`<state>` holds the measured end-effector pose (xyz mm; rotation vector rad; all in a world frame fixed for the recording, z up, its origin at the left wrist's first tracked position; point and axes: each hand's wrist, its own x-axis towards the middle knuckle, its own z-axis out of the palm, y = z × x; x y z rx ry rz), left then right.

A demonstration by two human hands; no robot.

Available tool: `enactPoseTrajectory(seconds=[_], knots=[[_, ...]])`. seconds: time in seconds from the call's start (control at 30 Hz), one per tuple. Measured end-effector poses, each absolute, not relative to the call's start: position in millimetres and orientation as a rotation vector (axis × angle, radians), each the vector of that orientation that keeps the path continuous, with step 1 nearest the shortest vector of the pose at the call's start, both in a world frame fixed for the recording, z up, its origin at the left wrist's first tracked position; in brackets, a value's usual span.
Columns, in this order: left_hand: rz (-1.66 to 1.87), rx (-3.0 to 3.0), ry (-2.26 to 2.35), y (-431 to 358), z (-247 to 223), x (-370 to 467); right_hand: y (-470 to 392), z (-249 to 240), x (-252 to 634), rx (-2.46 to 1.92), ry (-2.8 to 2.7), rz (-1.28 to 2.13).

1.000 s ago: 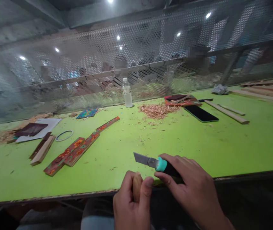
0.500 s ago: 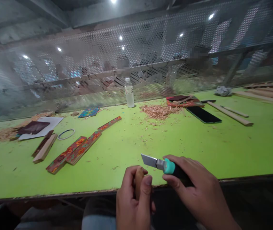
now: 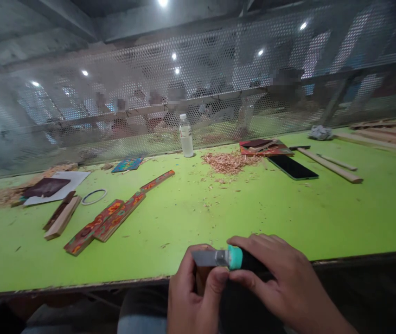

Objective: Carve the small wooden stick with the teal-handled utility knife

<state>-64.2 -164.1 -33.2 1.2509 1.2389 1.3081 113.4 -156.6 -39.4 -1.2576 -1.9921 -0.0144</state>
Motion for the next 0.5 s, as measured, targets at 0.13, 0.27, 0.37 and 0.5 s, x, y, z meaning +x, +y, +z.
enactPoseTrajectory(seconds=[0.13,0.27,0.37,0.5], knots=[[1.352,1.247,1.256,-164,-35,-62,-157,-38,113,-1.265,-2.034,-0.005],[1.337,1.282,1.399,-164,-38,-61,-156,-43,111,-1.265,-2.007,-0.072],[1.323,1.293,1.491,-165,-39,-59,-157,-49,108,-1.272,-1.966,-0.105],[1.305,1.319,1.574,-165,-37,-58,-157,-55,106,-1.296,-1.936,-0.093]])
